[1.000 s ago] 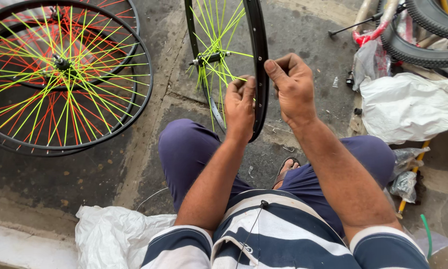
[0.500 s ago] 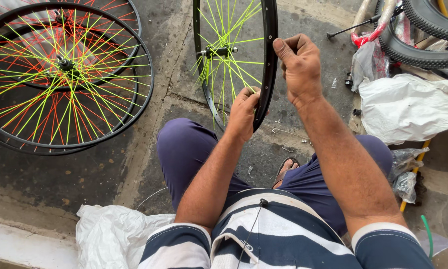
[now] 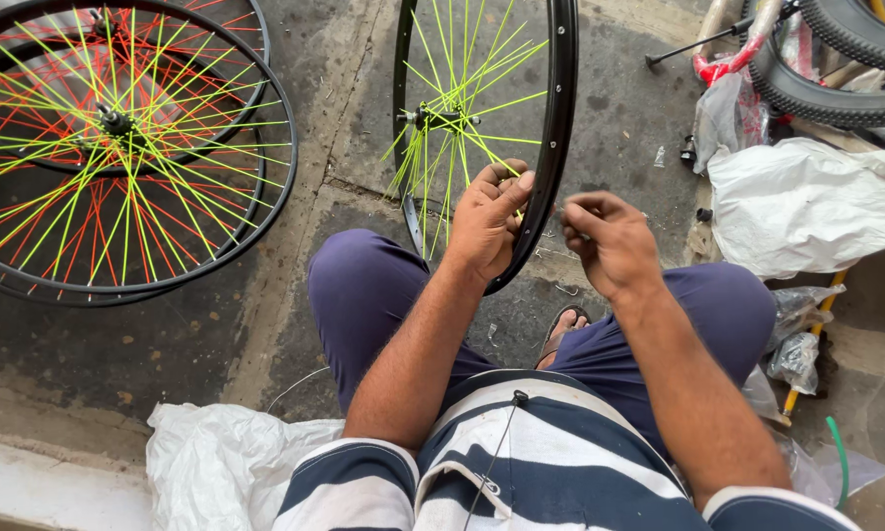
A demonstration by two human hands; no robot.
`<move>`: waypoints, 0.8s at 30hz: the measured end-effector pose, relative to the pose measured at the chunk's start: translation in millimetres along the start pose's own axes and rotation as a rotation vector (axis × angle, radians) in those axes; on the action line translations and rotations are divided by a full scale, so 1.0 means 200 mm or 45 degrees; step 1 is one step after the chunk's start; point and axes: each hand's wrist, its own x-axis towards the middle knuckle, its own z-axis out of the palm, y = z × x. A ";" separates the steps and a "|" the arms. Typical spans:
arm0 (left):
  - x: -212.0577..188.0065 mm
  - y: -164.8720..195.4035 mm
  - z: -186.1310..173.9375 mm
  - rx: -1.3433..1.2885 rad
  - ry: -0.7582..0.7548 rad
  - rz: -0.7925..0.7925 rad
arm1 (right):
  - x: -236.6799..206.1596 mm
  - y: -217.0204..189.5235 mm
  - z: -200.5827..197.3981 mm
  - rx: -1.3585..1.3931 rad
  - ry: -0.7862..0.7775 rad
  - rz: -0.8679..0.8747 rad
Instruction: The person sits on the floor of a bicycle workshop lacing a bicycle wheel, threading yellow spokes through the rim and hooking them at the hub, working around the rim section by section while turning the wheel. A second partially laced wheel with red and yellow spokes lies on the floor beside them.
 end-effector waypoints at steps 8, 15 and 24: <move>0.01 -0.01 -0.01 -0.032 -0.032 0.050 | -0.12 -0.13 0.15 -0.158 -0.141 -0.262; 0.03 -0.02 -0.04 -0.036 -0.085 0.049 | -0.12 -0.14 0.31 -0.908 0.007 -0.833; 0.03 -0.02 -0.04 -0.078 -0.109 0.059 | -0.07 -0.15 0.33 -1.061 0.101 -0.840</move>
